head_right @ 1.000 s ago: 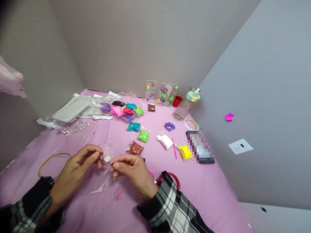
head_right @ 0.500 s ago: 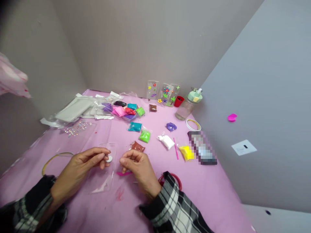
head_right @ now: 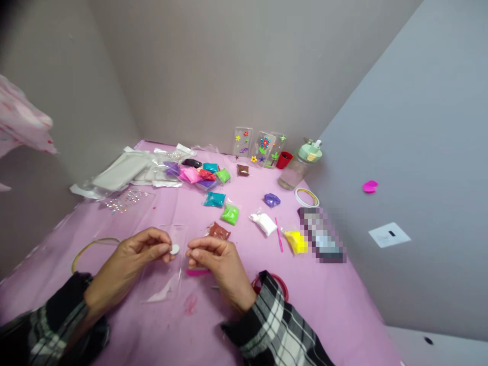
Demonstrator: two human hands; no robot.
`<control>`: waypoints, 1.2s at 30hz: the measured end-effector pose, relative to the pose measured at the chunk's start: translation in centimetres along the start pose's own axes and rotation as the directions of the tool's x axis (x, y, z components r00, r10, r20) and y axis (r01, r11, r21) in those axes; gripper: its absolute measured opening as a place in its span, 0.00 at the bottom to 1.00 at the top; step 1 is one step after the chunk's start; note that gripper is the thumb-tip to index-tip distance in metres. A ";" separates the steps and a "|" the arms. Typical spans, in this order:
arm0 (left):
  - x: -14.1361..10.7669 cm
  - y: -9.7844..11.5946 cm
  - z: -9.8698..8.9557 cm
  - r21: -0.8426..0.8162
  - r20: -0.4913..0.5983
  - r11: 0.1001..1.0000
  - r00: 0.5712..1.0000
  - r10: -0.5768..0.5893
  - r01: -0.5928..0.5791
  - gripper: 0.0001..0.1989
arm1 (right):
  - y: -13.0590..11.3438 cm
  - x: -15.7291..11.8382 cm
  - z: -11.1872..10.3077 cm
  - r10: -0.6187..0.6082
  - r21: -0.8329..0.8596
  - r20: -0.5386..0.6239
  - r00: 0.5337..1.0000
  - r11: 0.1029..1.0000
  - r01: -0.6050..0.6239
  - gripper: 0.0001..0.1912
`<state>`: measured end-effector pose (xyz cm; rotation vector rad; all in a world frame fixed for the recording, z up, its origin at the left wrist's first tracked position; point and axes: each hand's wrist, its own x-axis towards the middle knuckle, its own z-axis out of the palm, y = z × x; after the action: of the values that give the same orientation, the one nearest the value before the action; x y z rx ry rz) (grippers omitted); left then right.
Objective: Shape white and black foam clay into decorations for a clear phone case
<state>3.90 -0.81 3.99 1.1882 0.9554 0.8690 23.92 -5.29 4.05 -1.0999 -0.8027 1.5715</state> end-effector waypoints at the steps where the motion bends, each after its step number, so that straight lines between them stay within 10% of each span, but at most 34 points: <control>1: 0.0 -0.1 0.0 -0.005 0.004 1.000 1.000 0.000 0.000 0.05 | 0.0 0.0 0.0 -0.004 -0.001 -0.002 1.000 1.000 0.004 0.15; 36: 0.2 0.7 -0.4 0.100 -0.076 0.990 0.992 0.103 -0.095 0.09 | -0.2 0.0 -0.3 -0.091 -0.080 0.016 0.996 0.993 0.092 0.12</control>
<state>3.52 -0.37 4.60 1.3001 1.0198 0.9654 24.28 -5.22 4.15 -1.0968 -0.9185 1.4814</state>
